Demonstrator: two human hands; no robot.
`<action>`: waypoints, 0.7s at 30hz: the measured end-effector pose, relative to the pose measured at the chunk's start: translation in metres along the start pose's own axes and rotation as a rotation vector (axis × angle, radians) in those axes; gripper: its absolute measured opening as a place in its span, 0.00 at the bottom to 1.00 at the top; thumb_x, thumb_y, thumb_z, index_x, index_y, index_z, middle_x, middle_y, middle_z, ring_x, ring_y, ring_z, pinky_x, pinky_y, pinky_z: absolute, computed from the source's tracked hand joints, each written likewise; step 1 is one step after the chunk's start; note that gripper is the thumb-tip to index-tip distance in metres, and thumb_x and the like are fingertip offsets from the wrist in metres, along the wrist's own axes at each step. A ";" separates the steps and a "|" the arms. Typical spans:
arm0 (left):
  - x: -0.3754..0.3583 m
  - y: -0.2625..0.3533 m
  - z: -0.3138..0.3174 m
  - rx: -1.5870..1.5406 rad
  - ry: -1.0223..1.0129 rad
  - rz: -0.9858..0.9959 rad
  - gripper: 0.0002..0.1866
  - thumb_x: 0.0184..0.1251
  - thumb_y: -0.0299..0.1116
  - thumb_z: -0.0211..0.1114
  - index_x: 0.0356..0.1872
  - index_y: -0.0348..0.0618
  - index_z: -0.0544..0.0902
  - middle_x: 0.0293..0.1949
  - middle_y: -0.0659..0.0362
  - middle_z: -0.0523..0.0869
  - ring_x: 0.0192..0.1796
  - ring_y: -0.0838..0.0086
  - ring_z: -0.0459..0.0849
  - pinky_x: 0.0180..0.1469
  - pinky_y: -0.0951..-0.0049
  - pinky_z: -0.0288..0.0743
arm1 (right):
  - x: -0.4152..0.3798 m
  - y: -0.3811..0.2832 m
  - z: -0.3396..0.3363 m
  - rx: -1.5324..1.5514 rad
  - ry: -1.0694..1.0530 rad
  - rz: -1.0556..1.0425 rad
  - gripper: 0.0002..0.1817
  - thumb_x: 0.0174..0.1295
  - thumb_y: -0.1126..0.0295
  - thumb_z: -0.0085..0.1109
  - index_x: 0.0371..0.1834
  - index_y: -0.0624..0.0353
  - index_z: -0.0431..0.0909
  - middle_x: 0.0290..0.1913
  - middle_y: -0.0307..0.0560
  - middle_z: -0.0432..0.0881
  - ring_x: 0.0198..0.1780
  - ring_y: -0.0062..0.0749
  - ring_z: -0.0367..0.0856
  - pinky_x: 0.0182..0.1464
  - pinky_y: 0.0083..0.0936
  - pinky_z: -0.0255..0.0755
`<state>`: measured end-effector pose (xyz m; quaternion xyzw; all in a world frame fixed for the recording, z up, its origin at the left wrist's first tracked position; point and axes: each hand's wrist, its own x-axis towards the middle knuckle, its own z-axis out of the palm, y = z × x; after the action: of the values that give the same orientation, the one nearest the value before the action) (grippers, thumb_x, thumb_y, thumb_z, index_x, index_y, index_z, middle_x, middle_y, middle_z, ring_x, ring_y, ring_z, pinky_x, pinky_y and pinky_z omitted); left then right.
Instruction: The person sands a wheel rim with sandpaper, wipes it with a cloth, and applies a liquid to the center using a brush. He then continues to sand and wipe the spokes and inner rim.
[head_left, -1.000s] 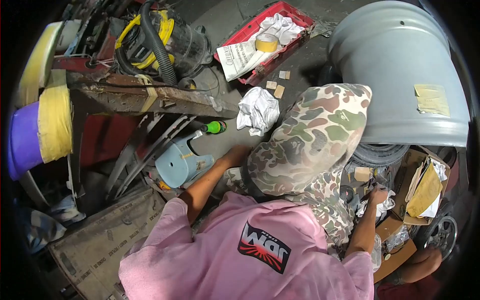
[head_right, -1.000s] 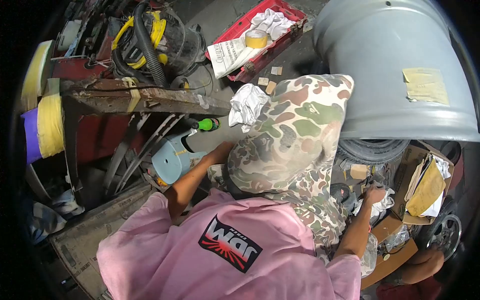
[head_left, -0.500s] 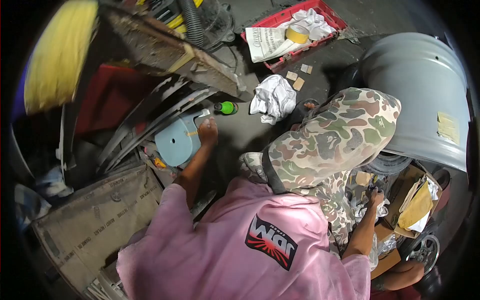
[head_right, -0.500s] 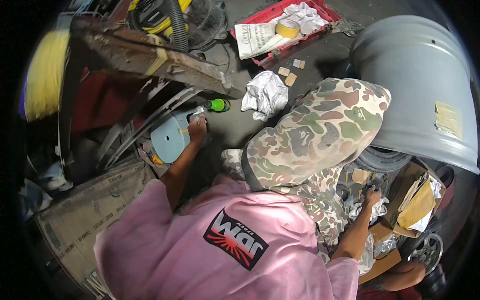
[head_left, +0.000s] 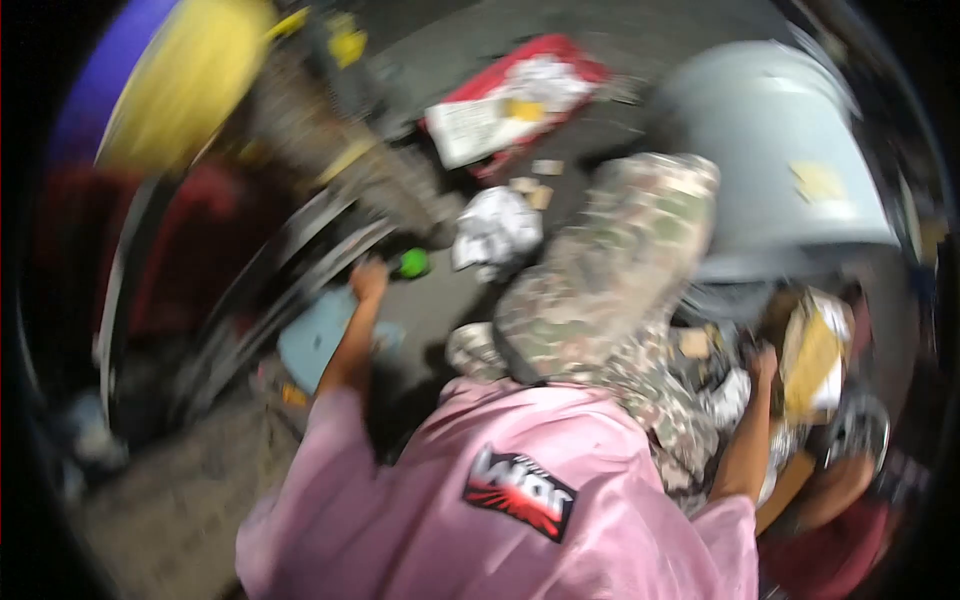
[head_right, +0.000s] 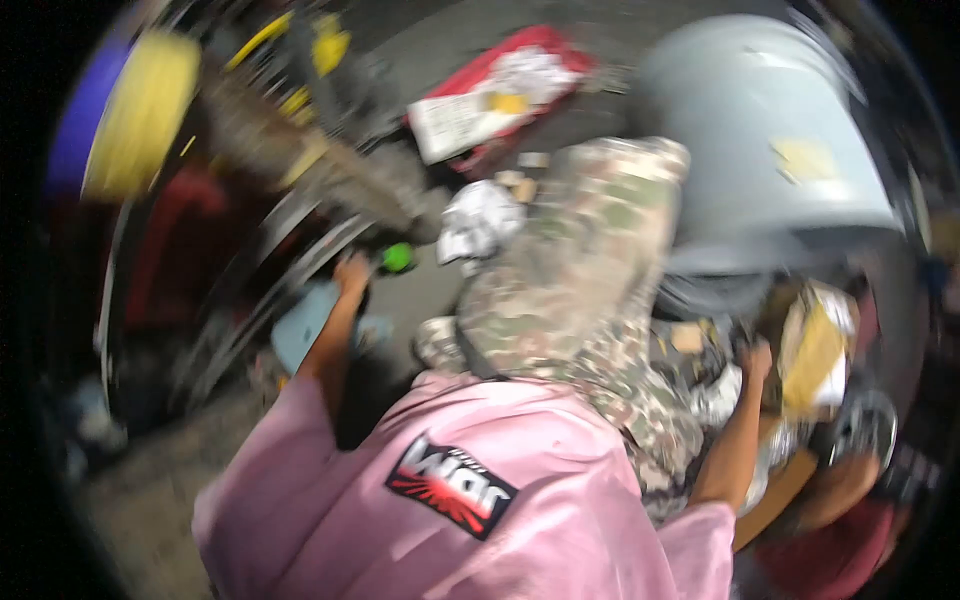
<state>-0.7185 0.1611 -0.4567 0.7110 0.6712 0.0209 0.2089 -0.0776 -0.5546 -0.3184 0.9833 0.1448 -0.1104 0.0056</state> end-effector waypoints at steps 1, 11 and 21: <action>-0.028 0.024 -0.034 0.267 -0.095 0.319 0.26 0.69 0.51 0.64 0.52 0.35 0.87 0.53 0.37 0.87 0.59 0.42 0.85 0.63 0.47 0.76 | 0.018 0.055 0.026 -0.028 0.166 -0.157 0.33 0.58 0.50 0.66 0.61 0.64 0.82 0.49 0.70 0.87 0.56 0.63 0.86 0.59 0.50 0.79; 0.006 -0.037 -0.036 0.963 -1.356 0.963 0.18 0.67 0.43 0.60 0.41 0.39 0.91 0.38 0.46 0.92 0.38 0.53 0.92 0.42 0.57 0.83 | -0.127 -0.018 -0.176 0.386 0.433 0.160 0.24 0.64 0.53 0.72 0.45 0.67 0.85 0.36 0.56 0.87 0.40 0.44 0.85 0.46 0.41 0.77; -0.273 0.406 -0.260 1.122 -1.288 1.124 0.12 0.69 0.34 0.64 0.38 0.35 0.91 0.27 0.49 0.90 0.29 0.71 0.89 0.35 0.63 0.81 | -0.251 -0.261 -0.129 1.302 0.626 0.080 0.14 0.65 0.64 0.66 0.38 0.67 0.81 0.36 0.60 0.83 0.40 0.53 0.85 0.45 0.44 0.77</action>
<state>-0.4419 -0.0368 -0.0187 0.7945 -0.0861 -0.5875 0.1271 -0.3590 -0.3703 -0.1320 0.7773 0.0083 0.1130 -0.6189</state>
